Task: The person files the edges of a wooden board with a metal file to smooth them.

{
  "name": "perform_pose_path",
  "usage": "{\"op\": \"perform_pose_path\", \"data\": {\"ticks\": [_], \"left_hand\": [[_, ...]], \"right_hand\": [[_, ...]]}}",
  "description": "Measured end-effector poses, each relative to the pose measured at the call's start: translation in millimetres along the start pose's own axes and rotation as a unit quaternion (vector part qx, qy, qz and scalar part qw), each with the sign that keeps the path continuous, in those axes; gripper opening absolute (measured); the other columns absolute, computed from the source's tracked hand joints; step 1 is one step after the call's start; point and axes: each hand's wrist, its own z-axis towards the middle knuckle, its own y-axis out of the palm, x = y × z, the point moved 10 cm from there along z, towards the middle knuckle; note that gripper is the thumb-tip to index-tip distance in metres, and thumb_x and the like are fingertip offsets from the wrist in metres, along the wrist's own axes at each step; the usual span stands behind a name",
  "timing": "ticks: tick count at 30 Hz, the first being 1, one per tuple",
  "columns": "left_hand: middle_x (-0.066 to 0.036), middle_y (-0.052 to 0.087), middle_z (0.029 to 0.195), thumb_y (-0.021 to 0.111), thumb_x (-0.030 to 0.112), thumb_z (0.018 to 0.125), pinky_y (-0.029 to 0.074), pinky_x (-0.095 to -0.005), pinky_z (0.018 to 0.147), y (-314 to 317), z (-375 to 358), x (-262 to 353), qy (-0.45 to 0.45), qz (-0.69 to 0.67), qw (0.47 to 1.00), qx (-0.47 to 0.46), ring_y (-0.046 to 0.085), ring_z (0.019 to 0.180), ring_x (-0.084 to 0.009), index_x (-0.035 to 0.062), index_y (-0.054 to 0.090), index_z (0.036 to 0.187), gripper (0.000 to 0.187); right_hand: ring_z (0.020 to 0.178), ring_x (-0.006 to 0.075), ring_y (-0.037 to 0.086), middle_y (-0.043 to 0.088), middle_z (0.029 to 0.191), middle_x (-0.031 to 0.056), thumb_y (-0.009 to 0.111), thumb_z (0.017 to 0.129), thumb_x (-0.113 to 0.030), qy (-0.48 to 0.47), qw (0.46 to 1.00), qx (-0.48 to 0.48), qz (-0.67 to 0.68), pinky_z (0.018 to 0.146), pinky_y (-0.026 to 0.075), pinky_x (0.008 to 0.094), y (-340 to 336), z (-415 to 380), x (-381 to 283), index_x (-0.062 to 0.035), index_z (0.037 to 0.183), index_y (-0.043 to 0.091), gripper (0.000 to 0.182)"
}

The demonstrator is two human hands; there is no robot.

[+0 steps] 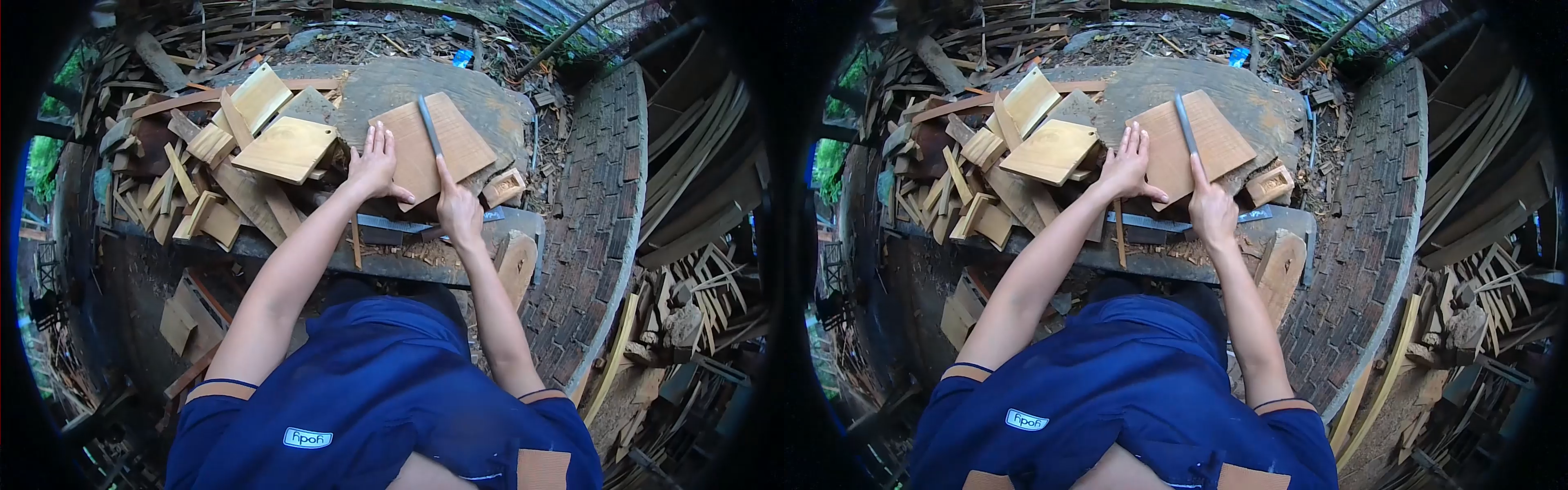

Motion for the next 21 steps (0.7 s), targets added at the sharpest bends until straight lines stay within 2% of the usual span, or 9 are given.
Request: {"op": "perform_pose_path", "data": {"ticks": [4,8,9,10,14,16,17,20,21], "left_hand": [[-0.026,0.001,0.156,0.083,0.068,0.041,0.024,-0.0626,0.109,2,0,-1,-0.002,-0.008,1.0,0.002,0.003,0.146,-0.0368,-0.007,0.006,0.147,0.151],[-0.026,0.0,0.156,0.082,0.069,0.042,0.026,-0.0623,0.108,1,0,-1,0.007,-0.005,1.0,0.009,0.002,0.146,-0.037,-0.0079,0.009,0.147,0.149],[-0.025,0.002,0.156,0.083,0.069,0.041,0.023,-0.0622,0.11,1,0,-2,0.003,-0.015,1.0,0.013,0.004,0.146,-0.036,-0.0062,0.007,0.148,0.151],[-0.025,0.002,0.156,0.083,0.069,0.041,0.023,-0.0622,0.11,1,0,-3,0.004,-0.012,1.0,0.016,0.004,0.146,-0.036,-0.0062,0.007,0.148,0.151],[-0.023,0.002,0.157,0.082,0.071,0.04,0.02,-0.0614,0.112,0,-2,-4,0.01,-0.014,0.999,0.037,0.005,0.147,-0.0342,-0.0048,0.008,0.148,0.151],[-0.023,0.002,0.157,0.08,0.073,0.041,0.018,-0.0609,0.112,0,-4,-6,0.01,-0.013,0.999,0.043,0.005,0.147,-0.0333,-0.0035,0.008,0.149,0.15],[-0.024,0.003,0.157,0.079,0.074,0.042,0.018,-0.0578,0.114,0,-5,-6,0.01,-0.004,0.999,0.051,0.005,0.147,-0.0333,-0.0047,0.009,0.149,0.15],[-0.024,0.005,0.157,0.076,0.076,0.044,0.018,-0.0551,0.115,1,-6,-7,0.026,-0.022,0.997,0.075,0.007,0.146,-0.0344,-0.0068,0.011,0.148,0.148],[-0.025,0.006,0.156,0.074,0.077,0.047,0.018,-0.0535,0.115,3,-3,-8,0.041,-0.033,0.995,0.089,0.008,0.146,-0.0353,-0.0086,0.012,0.147,0.146]], "right_hand": [[0.06,0.0398,0.064,0.062,0.07,0.0201,0.044,0.089,-0.008,-0.029,0.998,-0.06,0.012,0.056,0.052,0.0529,3,-57,-18,-0.0351,0.145,0.036,0.063],[0.06,0.0384,0.065,0.064,0.07,0.0194,0.045,0.089,-0.01,-0.027,0.999,-0.03,-0.027,0.054,0.052,0.0509,-6,-27,-18,-0.0348,0.144,0.038,0.06],[0.059,0.0381,0.065,0.064,0.069,0.0197,0.044,0.09,-0.012,-0.041,0.999,0.015,-0.013,0.054,0.052,0.0499,-3,-15,-15,-0.0335,0.143,0.039,0.058],[0.059,0.0381,0.065,0.064,0.069,0.0197,0.044,0.09,-0.012,-0.042,0.999,0.018,-0.011,0.054,0.052,0.0499,-1,-11,-16,-0.0335,0.143,0.039,0.058],[0.06,0.0382,0.065,0.063,0.069,0.0199,0.045,0.088,-0.01,-0.022,1.0,0.013,0.005,0.055,0.053,0.0504,-3,-27,-20,-0.0326,0.144,0.038,0.061],[0.06,0.0388,0.065,0.063,0.068,0.0198,0.045,0.088,-0.009,-0.029,0.998,-0.062,-0.003,0.056,0.052,0.0518,2,-58,-31,-0.0333,0.146,0.035,0.063],[0.063,0.0416,0.064,0.063,0.071,0.0241,0.045,0.091,-0.011,-0.027,0.996,-0.085,0.009,0.057,0.05,0.0538,4,-64,-32,-0.033,0.146,0.034,0.06],[0.062,0.0397,0.065,0.063,0.069,0.0202,0.045,0.089,-0.011,-0.024,0.998,-0.049,0.014,0.058,0.053,0.0531,8,-43,-25,-0.0355,0.146,0.033,0.063],[0.064,0.0394,0.066,0.064,0.07,0.0202,0.044,0.09,-0.013,-0.002,0.998,-0.066,-0.001,0.058,0.053,0.0525,11,-30,-23,-0.0359,0.146,0.034,0.061]]}}
